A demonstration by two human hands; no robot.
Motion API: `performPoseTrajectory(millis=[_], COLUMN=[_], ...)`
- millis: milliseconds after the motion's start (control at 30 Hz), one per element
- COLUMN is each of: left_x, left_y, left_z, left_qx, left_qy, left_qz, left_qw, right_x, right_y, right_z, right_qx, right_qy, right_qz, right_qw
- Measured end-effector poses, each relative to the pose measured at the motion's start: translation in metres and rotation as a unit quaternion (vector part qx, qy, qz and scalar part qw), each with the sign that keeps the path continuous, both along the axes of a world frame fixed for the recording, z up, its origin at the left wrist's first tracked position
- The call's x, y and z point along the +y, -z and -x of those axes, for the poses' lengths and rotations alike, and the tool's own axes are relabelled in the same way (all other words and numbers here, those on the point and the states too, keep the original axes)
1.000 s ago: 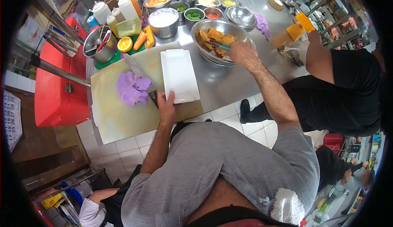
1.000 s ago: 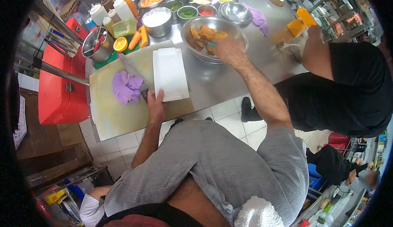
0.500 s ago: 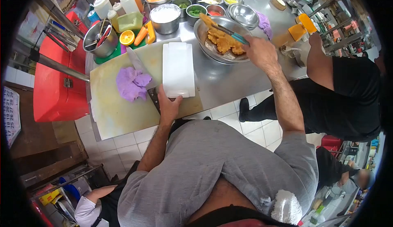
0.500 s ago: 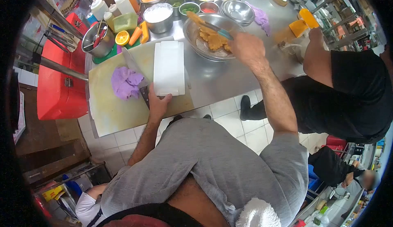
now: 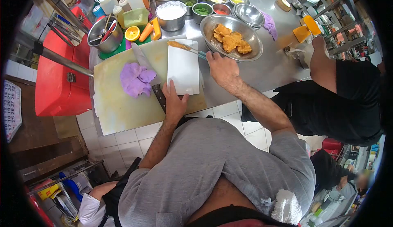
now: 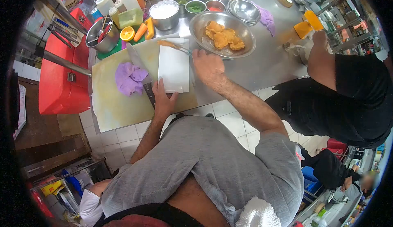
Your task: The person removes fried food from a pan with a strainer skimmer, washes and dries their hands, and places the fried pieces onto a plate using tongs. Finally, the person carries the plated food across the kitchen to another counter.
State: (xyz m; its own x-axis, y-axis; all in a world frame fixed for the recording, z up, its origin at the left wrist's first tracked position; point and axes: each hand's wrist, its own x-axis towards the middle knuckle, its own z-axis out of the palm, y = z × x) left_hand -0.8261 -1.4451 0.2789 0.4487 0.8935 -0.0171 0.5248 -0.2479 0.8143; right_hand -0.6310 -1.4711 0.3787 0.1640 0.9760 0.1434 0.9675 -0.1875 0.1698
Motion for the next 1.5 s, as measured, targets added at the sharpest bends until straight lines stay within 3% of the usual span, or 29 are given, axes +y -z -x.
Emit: performPoseTrajectory(millis=[33,200,400,600,700,800,867,933,1067,1133,1333,1500], left_x=[-0.001,0.0,0.001,0.001,0.001,0.001,0.001,0.001,0.001,0.001,0.002,0.001], left_y=[0.001,-0.005,-0.005,-0.007,-0.007,-0.006,-0.006,-0.005,-0.007,-0.008,-0.005,-0.008], left_z=[0.0,0.001,0.002,0.001,0.001,0.001,0.001,0.0,0.001,0.001,0.0,0.001], left_qx=[0.036,0.043,0.074,0.084,0.081,0.078,0.08,0.076,0.08,0.077,0.046,0.063], left_qy=[0.002,0.02,0.032,0.032,0.031,0.03,0.033,0.032,0.035,0.039,0.037,0.032], left_qz=[-0.046,-0.035,-0.039,-0.045,-0.035,-0.043,-0.048,-0.044,-0.034,-0.038,-0.019,-0.017], left_qw=[0.998,0.998,0.996,0.995,0.996,0.996,0.995,0.996,0.996,0.996,0.998,0.997], right_x=[0.003,0.006,0.001,-0.015,-0.036,-0.057,-0.056,-0.054,-0.039,-0.034,-0.013,-0.017], right_y=[0.006,0.036,0.042,0.005,-0.045,-0.07,-0.093,-0.088,-0.059,-0.05,-0.049,-0.053], right_z=[-0.001,-0.002,0.004,0.004,0.007,-0.023,-0.05,-0.088,-0.154,-0.174,-0.186,-0.179], right_qx=[-0.001,-0.089,-0.034,0.094,0.161,0.177,0.161,0.139,0.119,0.119,0.155,0.132], right_qy=[0.0,-0.022,0.032,0.058,0.092,0.141,0.233,0.247,0.256,0.198,0.186,0.167], right_qz=[0.0,-0.026,0.007,0.071,0.092,0.019,0.077,0.079,0.124,0.122,0.219,0.184], right_qw=[1.0,0.995,0.999,0.991,0.978,0.974,0.956,0.956,0.951,0.965,0.945,0.96])
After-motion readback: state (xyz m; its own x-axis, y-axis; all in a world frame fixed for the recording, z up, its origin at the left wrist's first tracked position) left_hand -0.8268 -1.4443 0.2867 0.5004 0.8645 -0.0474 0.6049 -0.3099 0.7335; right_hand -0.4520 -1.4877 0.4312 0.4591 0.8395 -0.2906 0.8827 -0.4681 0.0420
